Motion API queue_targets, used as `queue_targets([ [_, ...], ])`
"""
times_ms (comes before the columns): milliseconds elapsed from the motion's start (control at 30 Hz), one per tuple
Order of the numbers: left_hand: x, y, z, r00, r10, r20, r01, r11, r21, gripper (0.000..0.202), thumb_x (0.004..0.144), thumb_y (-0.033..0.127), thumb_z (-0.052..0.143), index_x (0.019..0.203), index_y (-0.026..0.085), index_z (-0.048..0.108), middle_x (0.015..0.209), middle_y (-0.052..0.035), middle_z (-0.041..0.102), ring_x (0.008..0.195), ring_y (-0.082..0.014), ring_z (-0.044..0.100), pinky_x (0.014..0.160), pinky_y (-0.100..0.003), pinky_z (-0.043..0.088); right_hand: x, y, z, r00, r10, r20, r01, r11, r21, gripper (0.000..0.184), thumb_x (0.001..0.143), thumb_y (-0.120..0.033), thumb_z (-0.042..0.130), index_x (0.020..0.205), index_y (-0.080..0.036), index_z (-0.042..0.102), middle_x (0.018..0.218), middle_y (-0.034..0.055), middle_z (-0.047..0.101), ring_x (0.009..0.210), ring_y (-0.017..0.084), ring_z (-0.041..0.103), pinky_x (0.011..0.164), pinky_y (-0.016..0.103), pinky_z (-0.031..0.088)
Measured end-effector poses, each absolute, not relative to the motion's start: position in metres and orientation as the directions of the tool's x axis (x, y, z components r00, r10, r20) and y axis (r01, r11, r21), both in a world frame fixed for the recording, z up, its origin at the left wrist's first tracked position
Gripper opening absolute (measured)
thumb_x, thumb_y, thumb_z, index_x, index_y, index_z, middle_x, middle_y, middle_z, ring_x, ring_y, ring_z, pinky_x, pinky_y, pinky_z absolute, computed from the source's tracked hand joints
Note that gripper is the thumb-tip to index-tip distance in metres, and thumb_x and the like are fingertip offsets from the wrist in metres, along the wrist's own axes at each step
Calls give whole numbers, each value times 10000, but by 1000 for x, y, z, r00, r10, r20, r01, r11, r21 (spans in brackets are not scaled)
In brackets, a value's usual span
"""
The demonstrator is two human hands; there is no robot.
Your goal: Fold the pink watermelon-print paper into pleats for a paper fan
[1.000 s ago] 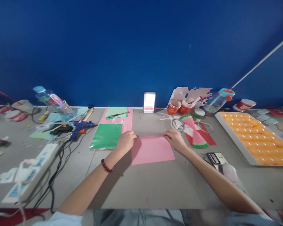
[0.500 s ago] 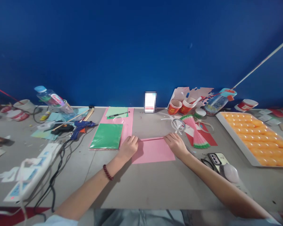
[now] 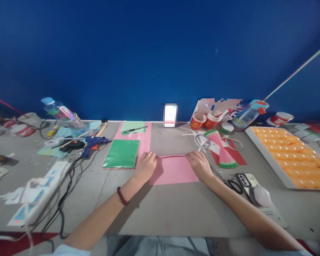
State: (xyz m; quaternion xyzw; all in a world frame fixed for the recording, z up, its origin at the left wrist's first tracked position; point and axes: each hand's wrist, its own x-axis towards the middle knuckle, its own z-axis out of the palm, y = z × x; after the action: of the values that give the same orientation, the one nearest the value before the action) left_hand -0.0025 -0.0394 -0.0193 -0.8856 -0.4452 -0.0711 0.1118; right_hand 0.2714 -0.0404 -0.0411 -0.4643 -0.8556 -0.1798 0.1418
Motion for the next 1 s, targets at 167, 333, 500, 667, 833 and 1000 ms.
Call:
queue_targets([
  [167,10,-39,9,518,846,124,842,-530,101,247,835,321,559,752,132,697,697,-118,656,763,-267,603,764,-406,405,275,-39,-34,-492,730,474,851,518,86,228,895,-89,472,961,-154,680,923,96,673,864,222,544,753,341,417],
  [333,28,-34,33,511,857,-65,628,-321,709,432,899,481,433,813,192,742,760,-75,723,682,-211,637,652,-313,435,269,-49,-14,-459,666,588,797,601,-59,274,930,-179,451,947,-238,719,928,72,675,812,185,568,734,330,442],
  [500,46,-32,33,582,810,-77,138,-5,990,370,832,450,586,1077,199,705,1113,-60,702,1014,-226,630,882,-317,461,250,-59,2,-354,668,655,747,623,-232,224,901,-206,520,915,-267,734,849,58,669,771,174,579,714,325,468],
  [667,46,-35,29,585,801,-128,-36,183,982,362,767,408,680,1052,187,716,1146,-72,688,1067,-233,619,970,-354,436,231,-59,5,-285,687,668,650,651,-392,191,874,-172,533,856,-249,706,839,45,682,732,159,592,703,312,480],
  [833,41,-35,24,515,837,-185,-56,248,967,386,683,381,754,1000,163,733,1041,-89,725,955,-228,662,924,-355,466,215,-57,12,-156,819,552,552,535,-639,174,834,-169,530,916,-223,674,768,25,688,682,149,597,649,283,480],
  [1000,40,-34,23,365,908,-206,-98,258,961,408,587,348,811,934,143,743,964,-99,741,878,-220,678,858,-342,500,207,-45,11,2,950,312,436,280,-856,198,786,-286,620,963,-196,633,765,25,696,585,127,543,548,252,425],
])
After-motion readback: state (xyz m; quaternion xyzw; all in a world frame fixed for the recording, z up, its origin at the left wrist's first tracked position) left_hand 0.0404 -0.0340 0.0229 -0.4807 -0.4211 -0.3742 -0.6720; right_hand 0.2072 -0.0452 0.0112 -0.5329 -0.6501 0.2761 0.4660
